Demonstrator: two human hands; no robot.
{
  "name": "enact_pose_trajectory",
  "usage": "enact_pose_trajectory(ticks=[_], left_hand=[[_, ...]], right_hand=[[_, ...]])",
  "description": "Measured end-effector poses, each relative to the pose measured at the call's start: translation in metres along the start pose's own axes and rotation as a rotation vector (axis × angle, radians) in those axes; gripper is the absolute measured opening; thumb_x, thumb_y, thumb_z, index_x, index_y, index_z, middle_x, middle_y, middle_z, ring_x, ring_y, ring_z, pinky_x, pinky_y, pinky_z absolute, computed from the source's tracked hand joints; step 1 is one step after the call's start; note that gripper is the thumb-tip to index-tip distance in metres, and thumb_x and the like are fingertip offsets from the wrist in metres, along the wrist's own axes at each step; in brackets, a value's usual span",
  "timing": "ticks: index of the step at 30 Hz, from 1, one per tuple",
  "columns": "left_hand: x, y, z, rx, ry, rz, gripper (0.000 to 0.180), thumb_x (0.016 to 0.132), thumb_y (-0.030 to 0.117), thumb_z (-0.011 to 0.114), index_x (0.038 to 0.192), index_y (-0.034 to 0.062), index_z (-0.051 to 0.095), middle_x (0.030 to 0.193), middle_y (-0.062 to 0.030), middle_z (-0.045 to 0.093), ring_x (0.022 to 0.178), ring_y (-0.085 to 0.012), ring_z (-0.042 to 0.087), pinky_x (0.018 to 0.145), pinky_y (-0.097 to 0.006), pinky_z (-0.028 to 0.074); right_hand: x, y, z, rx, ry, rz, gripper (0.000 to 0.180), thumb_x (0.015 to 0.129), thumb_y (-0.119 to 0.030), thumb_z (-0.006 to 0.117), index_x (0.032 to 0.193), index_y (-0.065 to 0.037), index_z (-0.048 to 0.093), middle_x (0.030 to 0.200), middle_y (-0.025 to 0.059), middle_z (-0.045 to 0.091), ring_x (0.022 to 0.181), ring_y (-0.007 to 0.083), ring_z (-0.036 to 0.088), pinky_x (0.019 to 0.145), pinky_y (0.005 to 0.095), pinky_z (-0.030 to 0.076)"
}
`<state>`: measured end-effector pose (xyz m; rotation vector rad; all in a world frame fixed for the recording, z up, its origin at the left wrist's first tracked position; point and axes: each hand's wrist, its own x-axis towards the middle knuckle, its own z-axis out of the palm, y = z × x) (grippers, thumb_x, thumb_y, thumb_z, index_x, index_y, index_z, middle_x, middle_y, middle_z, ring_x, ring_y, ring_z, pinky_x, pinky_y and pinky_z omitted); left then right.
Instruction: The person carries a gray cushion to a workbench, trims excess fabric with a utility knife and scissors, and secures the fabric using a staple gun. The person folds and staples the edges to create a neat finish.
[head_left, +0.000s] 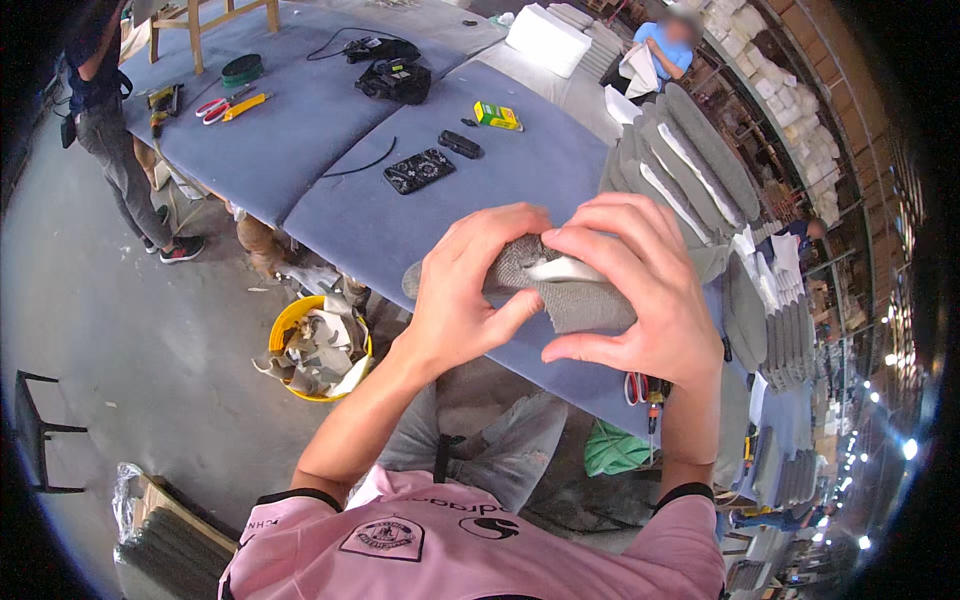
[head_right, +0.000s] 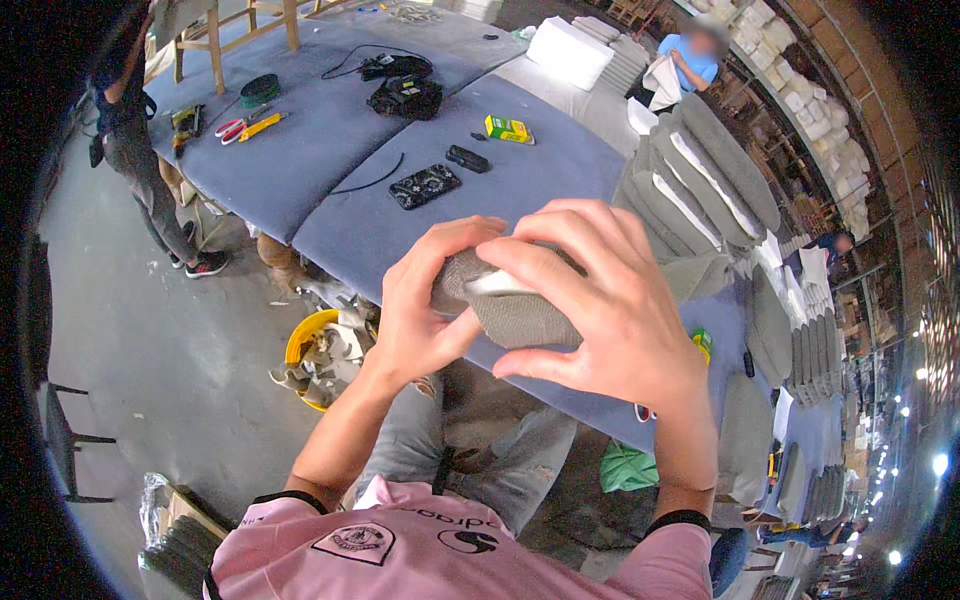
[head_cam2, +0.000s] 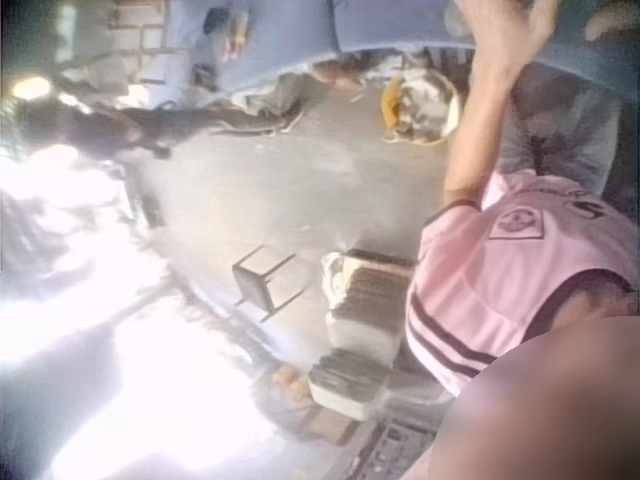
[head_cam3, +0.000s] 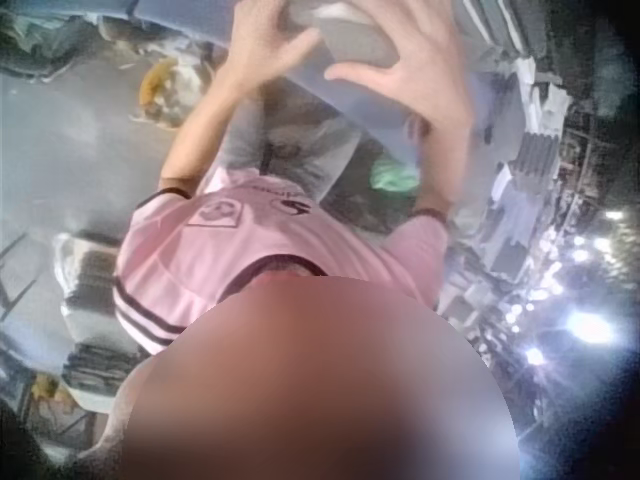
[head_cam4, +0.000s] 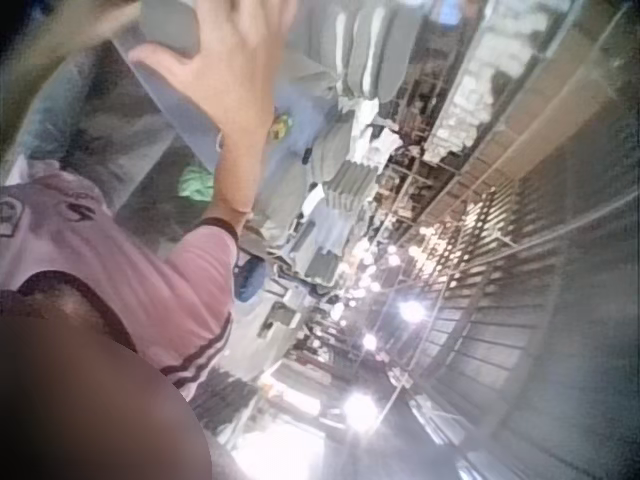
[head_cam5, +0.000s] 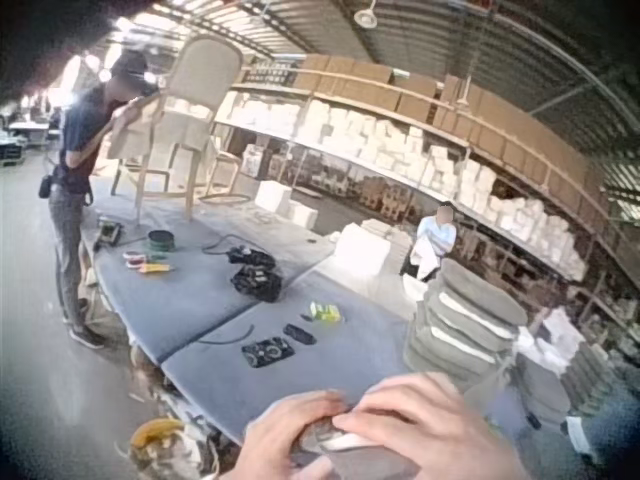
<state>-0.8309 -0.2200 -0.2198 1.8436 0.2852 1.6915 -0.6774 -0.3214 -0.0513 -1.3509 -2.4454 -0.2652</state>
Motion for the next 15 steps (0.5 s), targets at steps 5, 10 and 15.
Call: enact_pose_trajectory(ticks=[5,10,15], left_hand=[[0.017,-0.021,-0.009,-0.118,-0.029,-0.027,0.056,0.085,0.018,0.091,0.132,0.0,0.067,0.133,-0.0186,0.075,0.125,-0.0311,0.074,0.107,-0.041,0.057],[0.028,-0.032,-0.005,-0.171,0.03,-0.016,0.057,0.085,0.025,0.094,0.131,0.0012,0.069,0.13,-0.0167,0.077,0.118,-0.031,0.076,0.102,-0.04,0.059],[0.028,-0.04,0.001,-0.243,0.067,-0.028,0.056,0.086,0.028,0.095,0.129,0.0017,0.071,0.125,-0.0155,0.078,0.114,-0.0321,0.078,0.099,-0.039,0.06]], right_hand=[[0.014,0.014,0.005,-0.149,0.103,-0.043,0.055,0.066,-0.02,0.097,0.117,-0.011,0.079,0.116,0.0062,0.074,0.111,0.0316,0.071,0.092,0.0452,0.055],[0.03,0.032,0.023,-0.038,0.296,-0.089,0.035,0.074,-0.02,0.096,0.1,-0.004,0.077,0.093,0.0096,0.073,0.087,0.0321,0.071,0.074,0.042,0.055],[0.045,0.046,0.03,-0.022,0.398,-0.121,0.031,0.083,-0.026,0.094,0.089,-0.003,0.073,0.081,0.0083,0.066,0.072,0.0303,0.066,0.062,0.0409,0.05]])
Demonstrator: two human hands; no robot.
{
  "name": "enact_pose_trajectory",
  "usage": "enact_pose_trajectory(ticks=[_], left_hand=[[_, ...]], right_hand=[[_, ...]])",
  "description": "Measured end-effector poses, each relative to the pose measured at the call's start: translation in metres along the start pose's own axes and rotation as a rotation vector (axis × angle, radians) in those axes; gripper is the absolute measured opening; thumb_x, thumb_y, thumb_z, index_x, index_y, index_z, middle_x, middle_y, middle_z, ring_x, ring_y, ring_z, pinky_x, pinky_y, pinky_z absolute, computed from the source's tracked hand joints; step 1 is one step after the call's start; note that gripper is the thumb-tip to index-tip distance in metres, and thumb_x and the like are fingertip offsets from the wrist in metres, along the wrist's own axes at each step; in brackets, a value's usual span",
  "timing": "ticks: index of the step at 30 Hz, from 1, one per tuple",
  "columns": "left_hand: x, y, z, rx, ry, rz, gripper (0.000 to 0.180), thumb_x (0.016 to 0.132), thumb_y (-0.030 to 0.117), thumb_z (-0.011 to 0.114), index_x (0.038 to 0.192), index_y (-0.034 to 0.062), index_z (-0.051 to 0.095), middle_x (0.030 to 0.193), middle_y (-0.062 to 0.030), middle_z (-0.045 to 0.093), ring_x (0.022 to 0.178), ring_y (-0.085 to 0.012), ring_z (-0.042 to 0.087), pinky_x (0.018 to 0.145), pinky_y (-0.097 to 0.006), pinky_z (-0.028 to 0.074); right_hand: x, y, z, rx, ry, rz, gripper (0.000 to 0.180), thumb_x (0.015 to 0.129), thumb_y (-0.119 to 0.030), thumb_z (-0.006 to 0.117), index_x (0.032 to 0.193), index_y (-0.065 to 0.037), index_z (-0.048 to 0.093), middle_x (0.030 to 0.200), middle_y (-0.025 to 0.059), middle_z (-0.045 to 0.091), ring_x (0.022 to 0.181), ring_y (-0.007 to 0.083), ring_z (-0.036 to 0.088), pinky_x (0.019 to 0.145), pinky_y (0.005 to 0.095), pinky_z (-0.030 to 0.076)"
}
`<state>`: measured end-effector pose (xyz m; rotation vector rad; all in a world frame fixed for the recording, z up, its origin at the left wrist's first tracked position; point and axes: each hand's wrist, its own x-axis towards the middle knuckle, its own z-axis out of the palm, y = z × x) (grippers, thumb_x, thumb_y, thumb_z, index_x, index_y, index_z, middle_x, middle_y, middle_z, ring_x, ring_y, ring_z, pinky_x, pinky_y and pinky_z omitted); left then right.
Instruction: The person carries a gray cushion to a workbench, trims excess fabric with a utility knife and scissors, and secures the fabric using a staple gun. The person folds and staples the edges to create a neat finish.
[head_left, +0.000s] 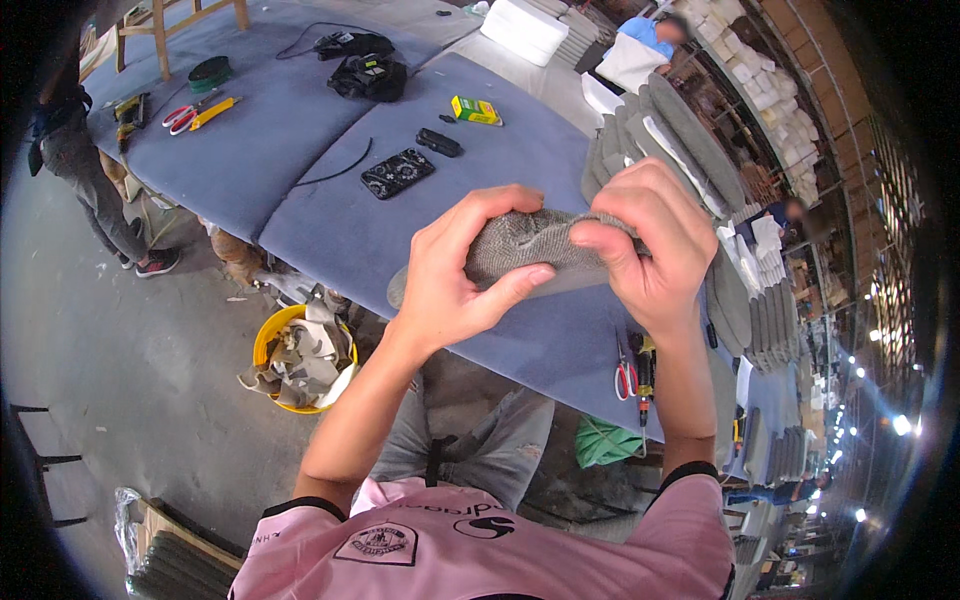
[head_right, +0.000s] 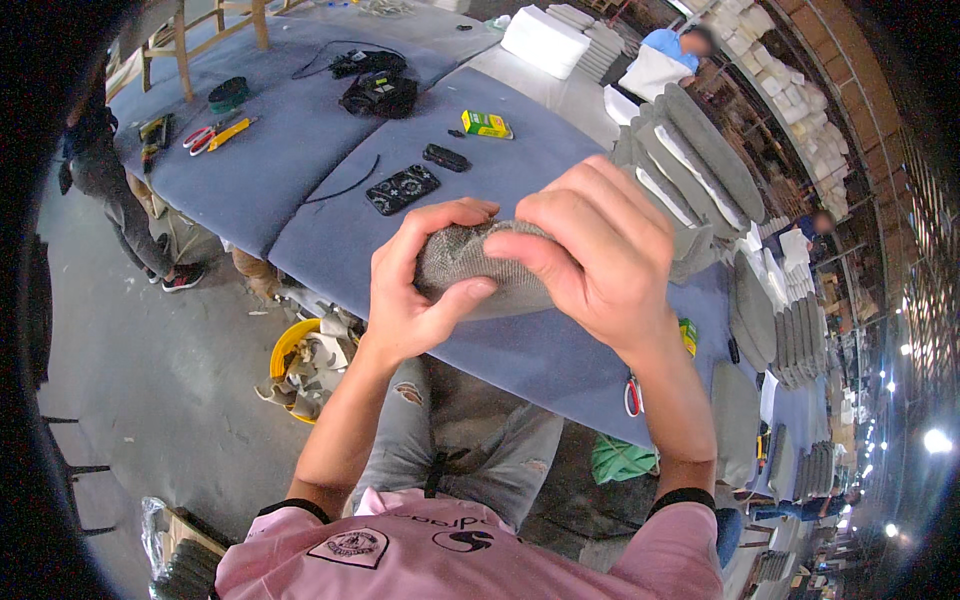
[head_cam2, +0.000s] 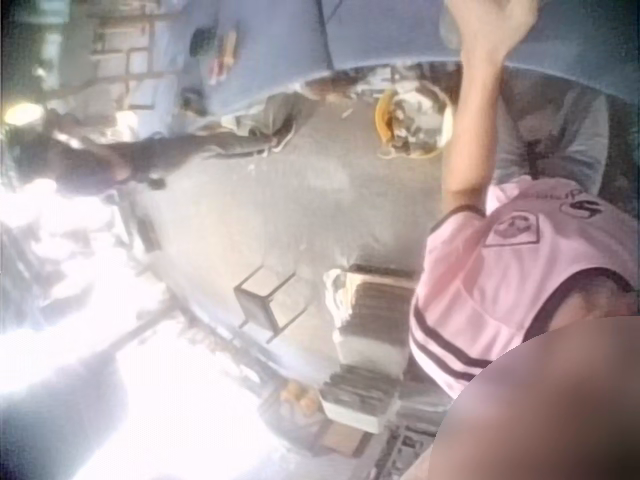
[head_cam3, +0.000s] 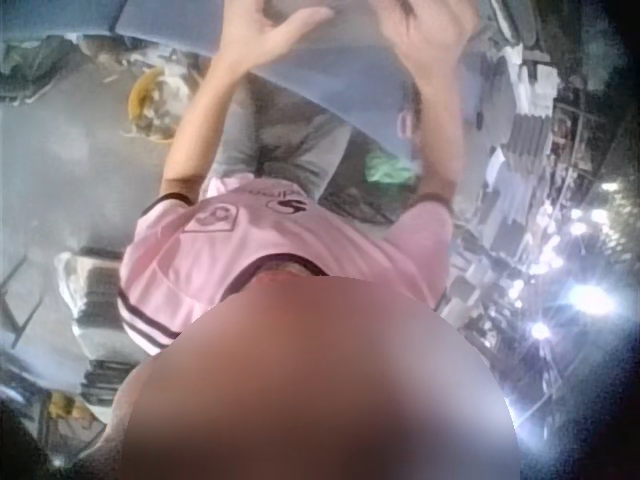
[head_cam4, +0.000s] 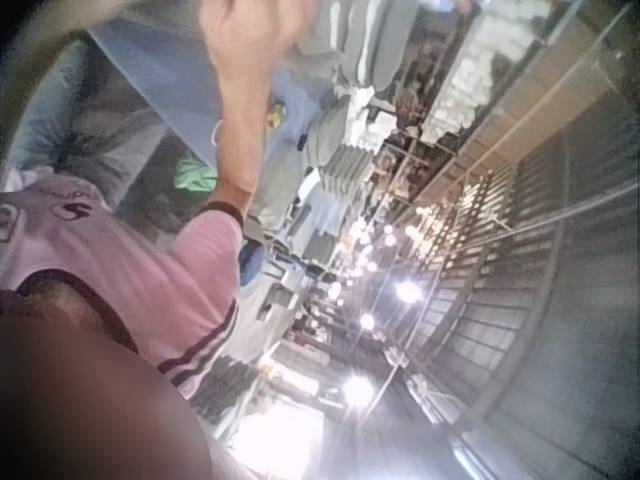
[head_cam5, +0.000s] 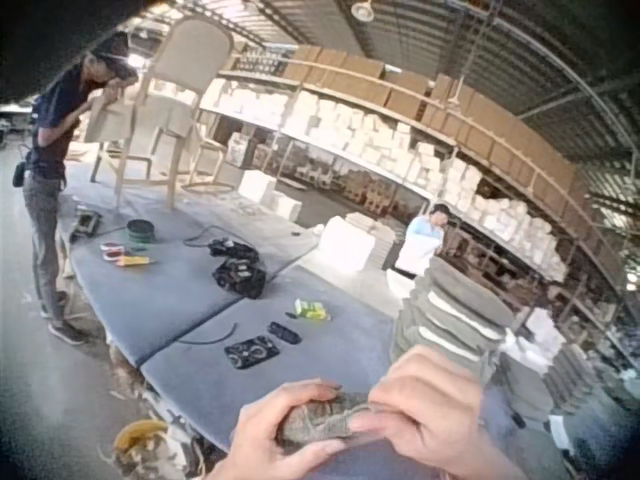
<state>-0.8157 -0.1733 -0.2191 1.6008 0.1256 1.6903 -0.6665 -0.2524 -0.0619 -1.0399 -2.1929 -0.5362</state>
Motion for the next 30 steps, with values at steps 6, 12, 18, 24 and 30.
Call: enact_pose_trajectory(ticks=[6,12,18,24,30], left_hand=[[-0.012,0.018,-0.006,0.045,0.013,-0.12,0.047,0.084,0.027,0.095,0.114,0.0014,0.07,0.109,-0.0127,0.079,0.094,-0.0297,0.077,0.085,-0.036,0.059],[-0.035,0.033,0.003,0.053,0.063,-0.223,0.048,0.08,0.025,0.097,0.107,0.0013,0.065,0.109,-0.0163,0.077,0.096,-0.0302,0.074,0.088,-0.038,0.056],[-0.045,0.031,0.015,0.176,0.369,0.176,0.04,0.089,0.008,0.089,0.121,-0.0004,0.066,0.14,-0.0272,0.071,0.131,-0.0447,0.07,0.113,-0.051,0.054],[-0.033,0.039,0.018,0.393,0.412,0.034,0.024,0.085,-0.009,0.084,0.107,0.0,0.08,0.128,-0.019,0.081,0.123,-0.0351,0.078,0.105,-0.043,0.059],[-0.028,0.034,0.017,0.485,0.38,0.104,0.024,0.094,-0.011,0.078,0.115,-0.0001,0.082,0.133,-0.0232,0.079,0.123,-0.0317,0.077,0.108,-0.041,0.059]], right_hand=[[0.022,0.001,0.015,0.033,-0.13,0.094,0.023,0.09,-0.026,0.088,0.09,-0.007,0.075,0.079,0.0092,0.064,0.069,0.0327,0.065,0.06,0.0428,0.049],[0.013,0.013,0.038,0.248,-0.317,0.295,0.016,0.1,-0.024,0.08,0.097,-0.008,0.082,0.082,0.0129,0.07,0.072,0.0371,0.067,0.063,0.0446,0.051],[0.022,0.029,0.041,0.247,-0.243,0.307,0.022,0.104,-0.026,0.077,0.1,-0.005,0.082,0.082,0.0168,0.071,0.074,0.0375,0.069,0.067,0.0434,0.052],[0.022,0.027,0.027,0.141,-0.157,0.268,0.021,0.107,-0.023,0.074,0.104,-0.004,0.08,0.085,0.0159,0.074,0.075,0.0341,0.072,0.067,0.0401,0.054],[0.019,-0.009,0.006,0.205,0.064,0.258,0.016,0.104,-0.018,0.078,0.109,-0.003,0.075,0.097,0.0114,0.079,0.076,0.0306,0.078,0.071,0.0402,0.06]])
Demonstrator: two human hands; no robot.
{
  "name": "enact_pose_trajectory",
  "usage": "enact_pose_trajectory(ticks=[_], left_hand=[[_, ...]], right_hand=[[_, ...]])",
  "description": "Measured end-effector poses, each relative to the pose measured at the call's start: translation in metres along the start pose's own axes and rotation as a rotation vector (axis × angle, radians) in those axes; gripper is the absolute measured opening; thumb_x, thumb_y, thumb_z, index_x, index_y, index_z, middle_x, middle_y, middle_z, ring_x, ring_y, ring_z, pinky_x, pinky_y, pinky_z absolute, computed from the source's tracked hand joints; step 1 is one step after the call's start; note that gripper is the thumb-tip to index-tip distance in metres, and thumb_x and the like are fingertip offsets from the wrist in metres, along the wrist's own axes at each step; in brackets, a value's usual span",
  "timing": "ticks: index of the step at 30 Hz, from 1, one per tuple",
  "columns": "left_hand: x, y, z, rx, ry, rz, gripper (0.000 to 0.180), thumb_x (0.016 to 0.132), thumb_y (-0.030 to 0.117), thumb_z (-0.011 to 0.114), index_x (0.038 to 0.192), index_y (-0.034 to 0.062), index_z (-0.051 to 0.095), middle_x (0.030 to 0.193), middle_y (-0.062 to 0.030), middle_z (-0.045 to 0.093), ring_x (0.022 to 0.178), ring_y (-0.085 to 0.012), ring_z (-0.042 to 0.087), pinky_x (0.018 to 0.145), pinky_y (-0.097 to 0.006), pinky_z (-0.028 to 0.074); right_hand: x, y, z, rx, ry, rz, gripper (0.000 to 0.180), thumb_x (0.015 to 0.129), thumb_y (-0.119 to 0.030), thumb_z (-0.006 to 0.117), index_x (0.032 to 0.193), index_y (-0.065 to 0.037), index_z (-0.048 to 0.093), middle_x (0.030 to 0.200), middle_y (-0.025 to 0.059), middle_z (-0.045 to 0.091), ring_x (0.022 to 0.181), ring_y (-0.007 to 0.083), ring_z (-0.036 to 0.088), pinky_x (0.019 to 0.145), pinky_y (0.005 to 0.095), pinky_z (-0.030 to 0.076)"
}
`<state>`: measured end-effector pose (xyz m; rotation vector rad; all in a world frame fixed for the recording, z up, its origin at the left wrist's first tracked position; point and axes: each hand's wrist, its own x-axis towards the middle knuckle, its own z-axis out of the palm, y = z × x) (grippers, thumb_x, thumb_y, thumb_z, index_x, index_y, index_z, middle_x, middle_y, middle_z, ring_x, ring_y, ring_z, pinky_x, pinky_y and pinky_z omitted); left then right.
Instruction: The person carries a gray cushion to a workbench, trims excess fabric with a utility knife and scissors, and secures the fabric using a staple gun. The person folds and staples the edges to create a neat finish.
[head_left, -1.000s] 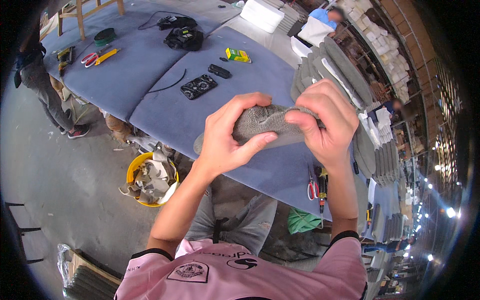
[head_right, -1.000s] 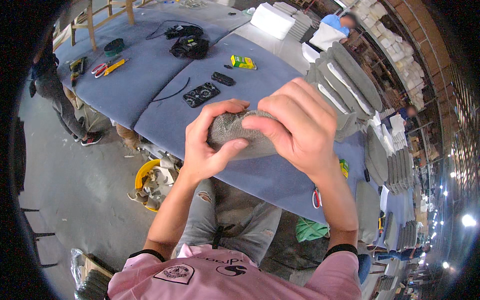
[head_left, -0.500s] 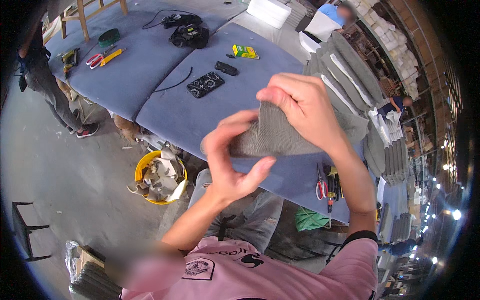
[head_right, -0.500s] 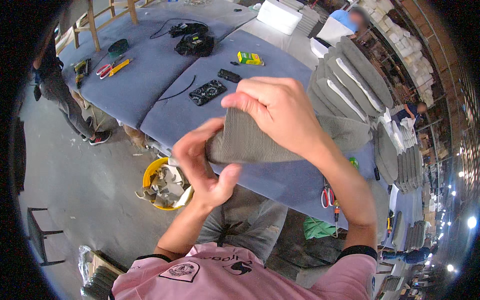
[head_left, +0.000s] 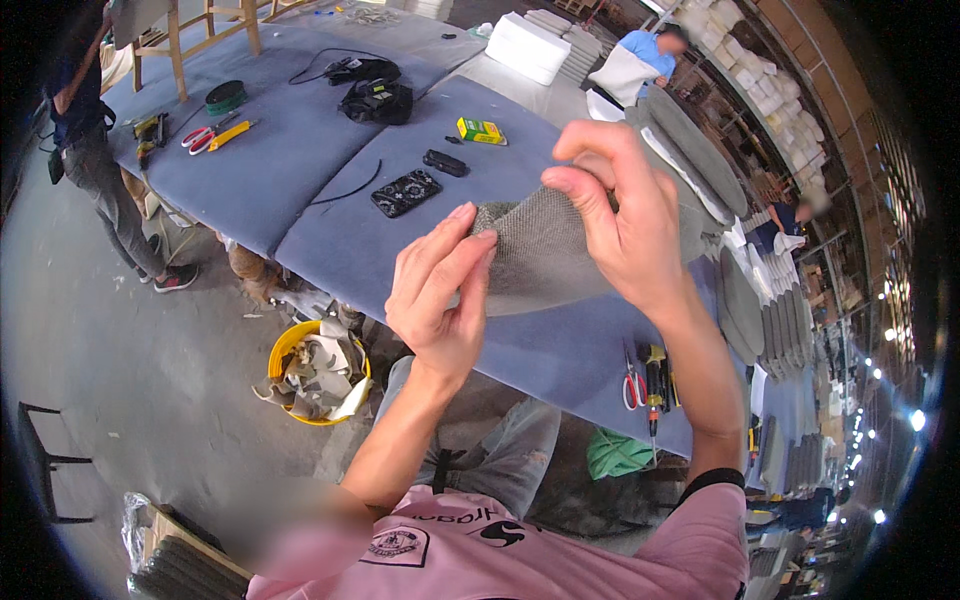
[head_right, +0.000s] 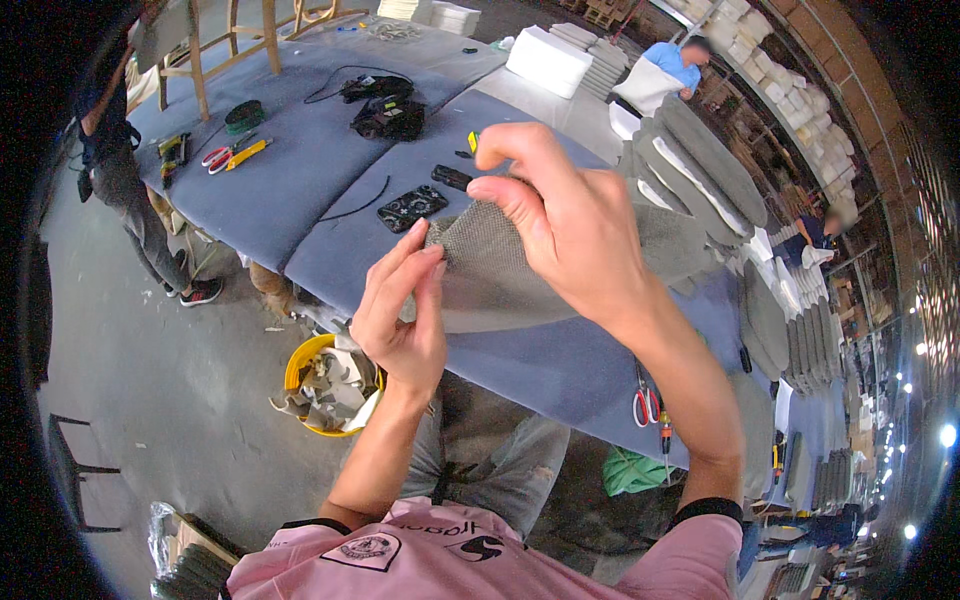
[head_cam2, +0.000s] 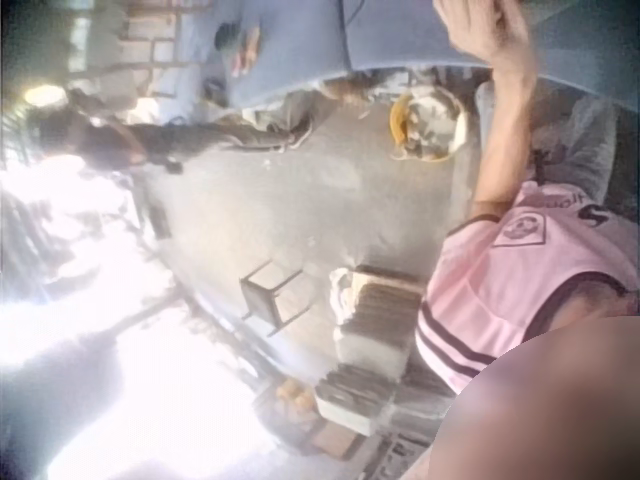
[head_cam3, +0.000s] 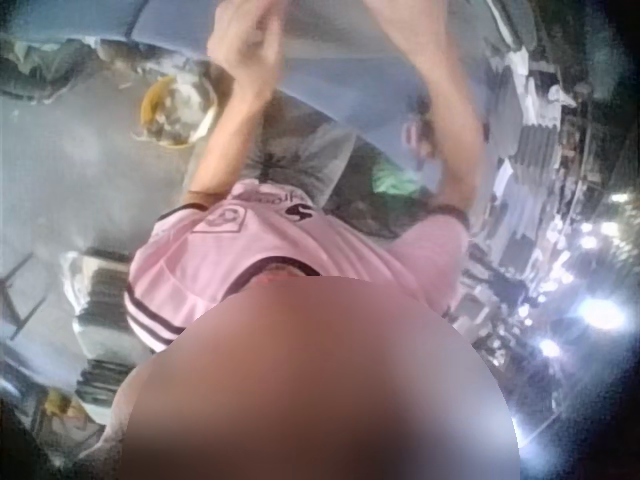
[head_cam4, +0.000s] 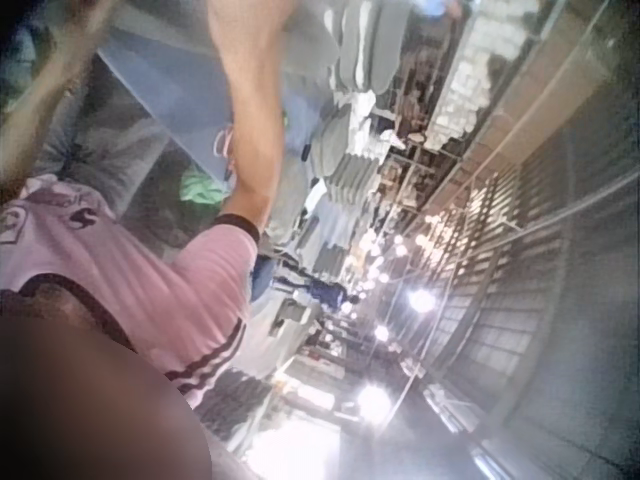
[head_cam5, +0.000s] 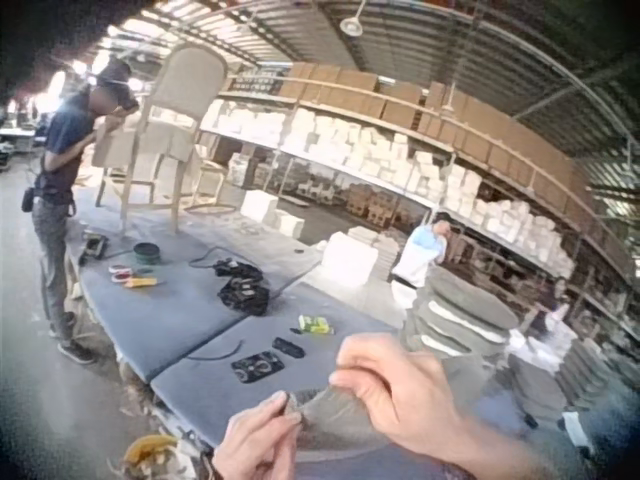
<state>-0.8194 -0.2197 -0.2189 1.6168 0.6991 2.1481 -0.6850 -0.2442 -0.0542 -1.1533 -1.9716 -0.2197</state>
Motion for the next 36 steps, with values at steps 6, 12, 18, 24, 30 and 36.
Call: enact_pose_trajectory(ticks=[6,12,18,24,30,36], left_hand=[[0.008,0.01,0.002,-0.011,0.021,-0.026,0.028,0.085,0.0,0.09,0.111,0.0065,0.085,0.123,-0.0146,0.082,0.109,-0.0291,0.078,0.095,-0.038,0.06],[0.013,0.022,-0.002,0.023,-0.045,-0.034,0.015,0.093,0.0,0.083,0.107,0.0015,0.078,0.125,-0.0169,0.079,0.113,-0.0317,0.076,0.097,-0.039,0.058],[0.008,0.022,0.007,-0.284,-0.123,-0.211,0.006,0.105,-0.001,0.068,0.111,-0.002,0.067,0.128,-0.0225,0.074,0.114,-0.0317,0.073,0.098,-0.04,0.056],[0.003,0.028,-0.005,-0.291,-0.188,-0.275,0.01,0.108,0.003,0.065,0.116,-0.0004,0.059,0.13,-0.0234,0.071,0.12,-0.0286,0.068,0.102,-0.038,0.053],[-0.011,0.033,-0.014,-0.665,-0.094,-0.433,0.041,0.109,0.006,0.061,0.142,0.0051,0.035,0.138,-0.0292,0.067,0.131,-0.0305,0.062,0.117,-0.042,0.042],[-0.024,0.019,-0.033,-0.807,-0.203,-0.464,0.042,0.114,0.023,0.058,0.146,0.0043,0.039,0.151,-0.0314,0.059,0.144,-0.036,0.057,0.129,-0.053,0.032]], right_hand=[[0.006,-0.002,-0.039,-0.059,-0.425,-0.226,0.033,0.092,0.01,0.066,0.121,-0.004,0.07,0.105,0.0147,0.072,0.089,0.036,0.074,0.078,0.0439,0.059],[-0.004,-0.022,-0.038,-0.196,-0.431,-0.203,0.025,0.099,0.003,0.069,0.123,-0.001,0.073,0.103,0.0131,0.063,0.089,0.0281,0.065,0.077,0.0369,0.052],[0.002,-0.018,-0.039,-0.254,-0.435,-0.277,0.019,0.094,-0.011,0.082,0.107,-0.003,0.071,0.096,0.0114,0.06,0.084,0.0314,0.062,0.073,0.041,0.049],[0.004,-0.008,-0.025,-0.19,-0.458,-0.18,0.018,0.095,-0.011,0.08,0.097,-0.001,0.065,0.092,0.0123,0.058,0.081,0.0323,0.06,0.071,0.0421,0.047],[-0.005,0.013,-0.004,0.017,-0.556,-0.007,0.019,0.101,-0.019,0.076,0.099,-0.001,0.071,0.095,0.0143,0.071,0.091,0.0365,0.072,0.078,0.0469,0.055],[-0.017,0.018,-0.003,0.288,-0.712,0.307,0.023,0.107,-0.025,0.074,0.105,-0.002,0.074,0.096,0.0109,0.082,0.092,0.0256,0.08,0.081,0.0398,0.059]])
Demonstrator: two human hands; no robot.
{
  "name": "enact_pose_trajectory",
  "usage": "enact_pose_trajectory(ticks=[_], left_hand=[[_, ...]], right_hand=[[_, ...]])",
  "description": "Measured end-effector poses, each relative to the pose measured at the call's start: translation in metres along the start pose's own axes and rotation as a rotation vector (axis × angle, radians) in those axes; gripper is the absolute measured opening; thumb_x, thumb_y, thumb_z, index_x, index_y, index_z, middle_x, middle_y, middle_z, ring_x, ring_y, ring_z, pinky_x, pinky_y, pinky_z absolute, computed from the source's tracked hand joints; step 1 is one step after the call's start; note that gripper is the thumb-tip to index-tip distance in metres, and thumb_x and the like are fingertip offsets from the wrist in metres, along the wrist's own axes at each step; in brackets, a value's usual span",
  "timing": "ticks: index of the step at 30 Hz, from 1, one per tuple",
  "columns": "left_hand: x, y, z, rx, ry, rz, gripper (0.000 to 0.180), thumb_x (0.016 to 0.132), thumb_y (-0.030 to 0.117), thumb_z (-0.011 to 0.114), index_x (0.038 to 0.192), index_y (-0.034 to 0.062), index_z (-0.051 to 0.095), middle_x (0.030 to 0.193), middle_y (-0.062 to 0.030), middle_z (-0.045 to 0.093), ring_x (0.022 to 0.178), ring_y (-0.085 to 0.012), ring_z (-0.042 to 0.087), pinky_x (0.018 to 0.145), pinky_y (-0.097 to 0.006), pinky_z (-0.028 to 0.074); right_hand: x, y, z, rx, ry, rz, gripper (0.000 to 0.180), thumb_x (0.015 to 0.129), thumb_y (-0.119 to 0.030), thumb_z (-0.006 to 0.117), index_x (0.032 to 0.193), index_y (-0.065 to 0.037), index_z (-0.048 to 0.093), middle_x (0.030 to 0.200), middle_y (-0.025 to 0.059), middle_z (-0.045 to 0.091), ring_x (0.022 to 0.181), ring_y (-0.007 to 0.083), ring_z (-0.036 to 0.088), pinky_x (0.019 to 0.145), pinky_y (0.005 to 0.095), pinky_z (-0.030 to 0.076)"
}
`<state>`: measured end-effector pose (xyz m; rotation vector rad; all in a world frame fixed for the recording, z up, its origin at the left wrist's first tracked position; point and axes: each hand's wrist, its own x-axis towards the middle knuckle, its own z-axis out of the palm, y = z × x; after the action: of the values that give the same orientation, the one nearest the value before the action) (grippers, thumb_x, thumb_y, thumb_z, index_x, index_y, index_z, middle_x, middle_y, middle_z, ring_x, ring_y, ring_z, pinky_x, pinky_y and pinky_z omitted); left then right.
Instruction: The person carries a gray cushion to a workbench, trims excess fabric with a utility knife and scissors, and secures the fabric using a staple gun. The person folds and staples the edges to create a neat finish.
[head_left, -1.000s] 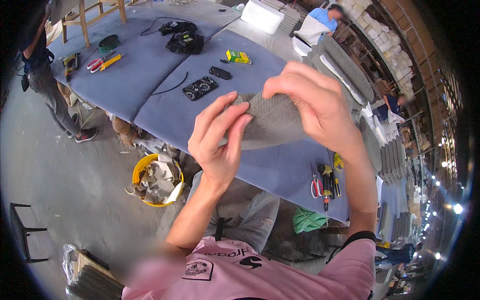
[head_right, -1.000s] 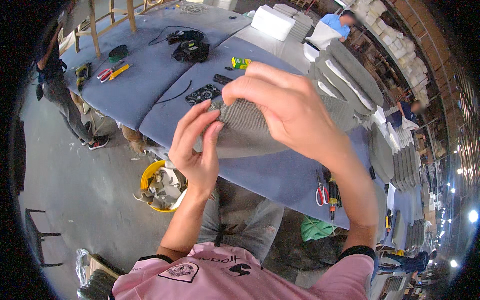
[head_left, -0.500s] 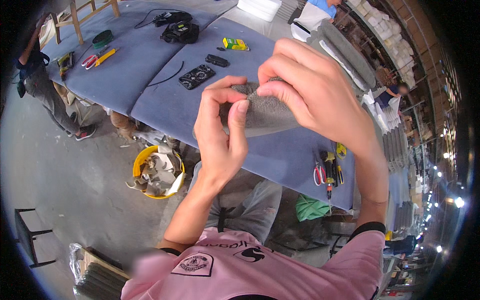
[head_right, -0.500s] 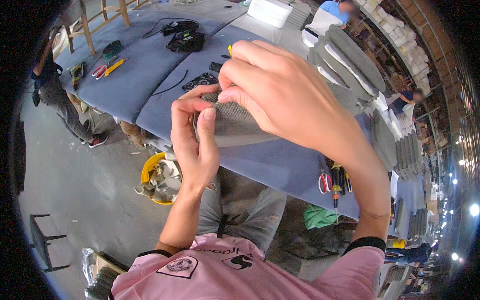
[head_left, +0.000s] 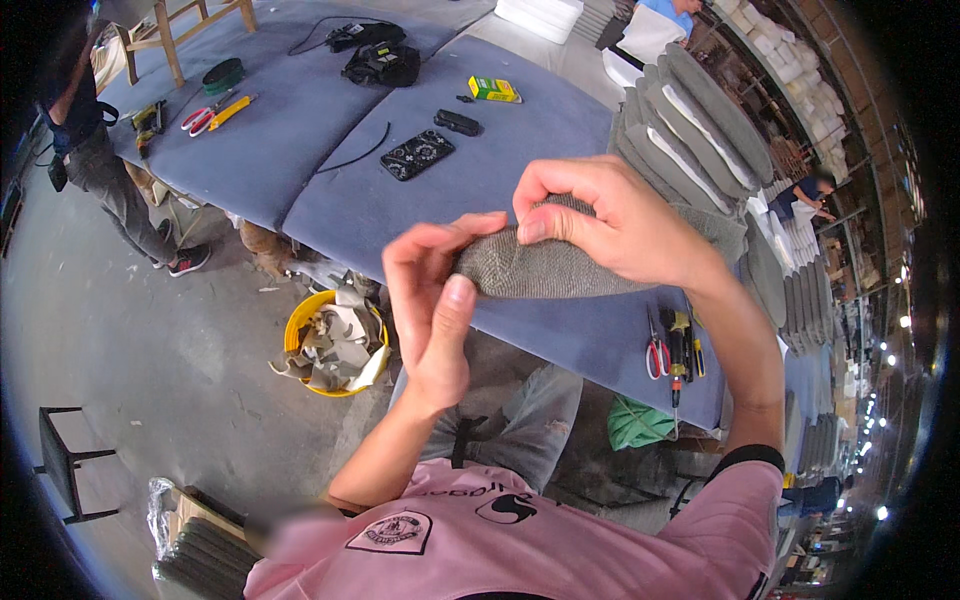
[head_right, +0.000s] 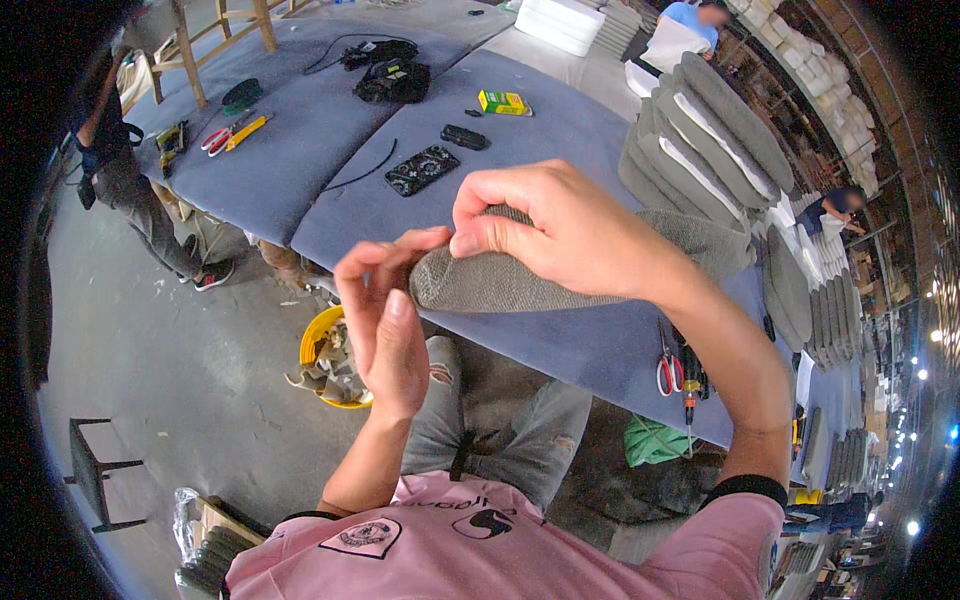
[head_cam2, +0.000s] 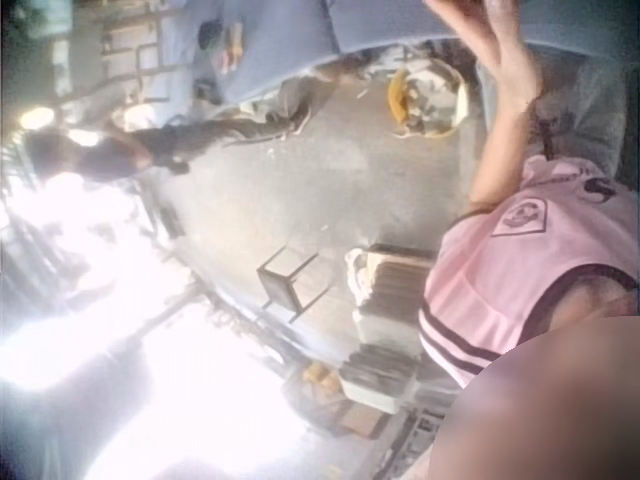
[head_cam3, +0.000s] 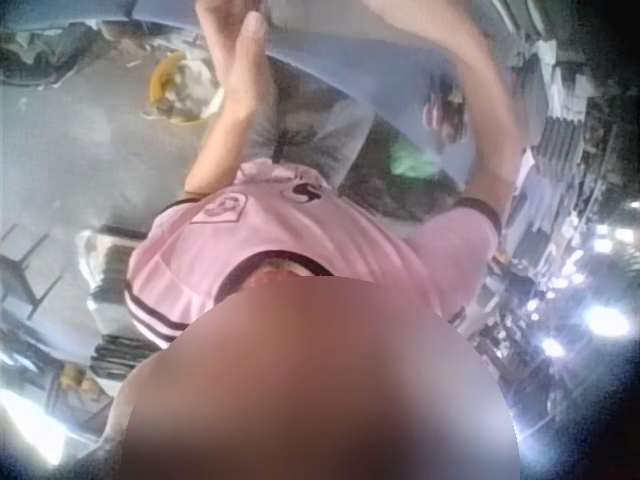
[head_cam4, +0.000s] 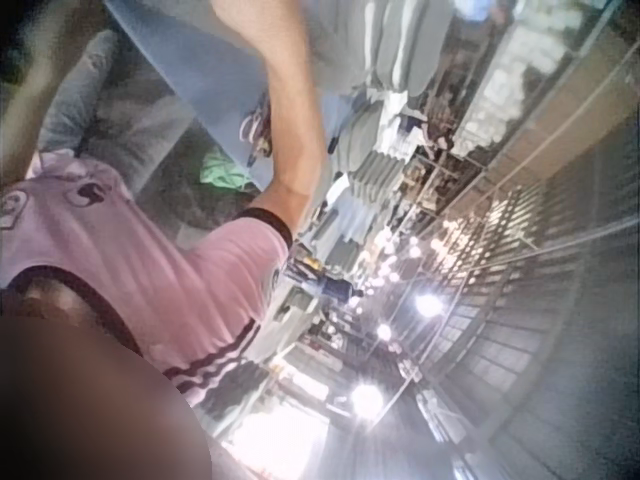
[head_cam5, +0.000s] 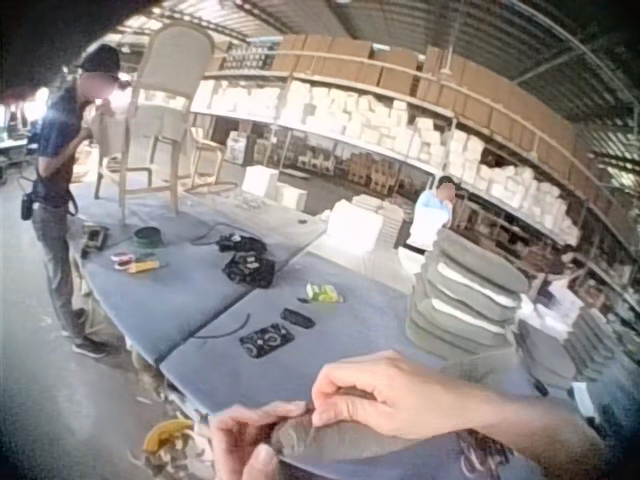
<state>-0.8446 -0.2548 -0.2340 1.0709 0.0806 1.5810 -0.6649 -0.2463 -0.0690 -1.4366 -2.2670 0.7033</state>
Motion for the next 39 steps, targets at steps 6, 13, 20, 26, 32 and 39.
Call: enact_pose_trajectory(ticks=[6,13,20,26,32,39], left_hand=[[-0.006,-0.001,0.0,0.373,-0.093,-0.019,0.047,0.107,0.04,0.066,0.136,0.0027,0.064,0.156,-0.0224,0.061,0.165,-0.0397,0.029,0.137,-0.056,0.008],[-0.003,-0.004,-0.02,0.49,-0.257,0.011,0.076,0.099,0.056,0.077,0.151,0.0054,0.055,0.173,-0.0253,0.038,0.17,-0.0369,0.018,0.137,-0.055,0.005],[-0.028,-0.01,0.022,-0.118,0.016,-0.392,0.126,0.094,0.076,0.076,0.18,0.0144,0.006,0.176,-0.014,0.032,0.16,-0.0315,0.037,0.131,-0.05,0.032],[0.079,0.051,0.051,0.107,-0.582,-0.167,0.068,0.112,0.034,0.061,0.17,0.0047,0.038,0.172,-0.0186,0.041,0.162,-0.0286,0.036,0.133,-0.042,0.026],[0.175,0.047,0.177,0.546,-1.452,-0.327,0.066,0.116,0.038,0.055,0.174,0.01,0.038,0.171,-0.0167,0.049,0.159,-0.0282,0.045,0.13,-0.04,0.034],[0.169,-0.109,0.233,0.618,-1.744,-0.559,0.065,0.119,0.046,0.045,0.175,0.0146,0.038,0.177,-0.0169,0.045,0.163,-0.0344,0.042,0.134,-0.042,0.031]], right_hand=[[-0.016,-0.002,0.001,-0.07,-0.02,-0.037,0.032,0.11,-0.032,0.072,0.101,0.0,0.072,0.087,0.017,0.074,0.077,0.0257,0.071,0.071,0.0421,0.053],[-0.056,0.025,0.035,0.218,0.047,0.012,0.039,0.11,-0.03,0.072,0.087,0.0,0.064,0.072,0.0078,0.052,0.07,0.0088,0.046,0.062,0.0355,0.039],[-0.068,0.008,0.122,0.381,0.67,0.085,0.041,0.111,-0.021,0.071,0.08,-0.001,0.055,0.072,-0.0038,0.042,0.072,0.0048,0.04,0.061,0.032,0.034],[-0.052,-0.042,0.124,0.423,1.258,-0.148,0.035,0.115,-0.027,0.063,0.088,-0.006,0.056,0.081,-0.0028,0.053,0.077,0.0071,0.048,0.068,0.0304,0.04],[-0.065,-0.034,0.085,0.873,1.762,-0.289,0.034,0.119,-0.032,0.061,0.095,-0.008,0.058,0.093,-0.0054,0.058,0.084,0.0029,0.043,0.076,0.0252,0.039],[-0.1,0.099,0.089,1.101,1.987,-0.05,0.032,0.118,-0.035,0.062,0.097,-0.011,0.061,0.091,-0.0084,0.058,0.082,0.0007,0.049,0.068,0.0241,0.041]])
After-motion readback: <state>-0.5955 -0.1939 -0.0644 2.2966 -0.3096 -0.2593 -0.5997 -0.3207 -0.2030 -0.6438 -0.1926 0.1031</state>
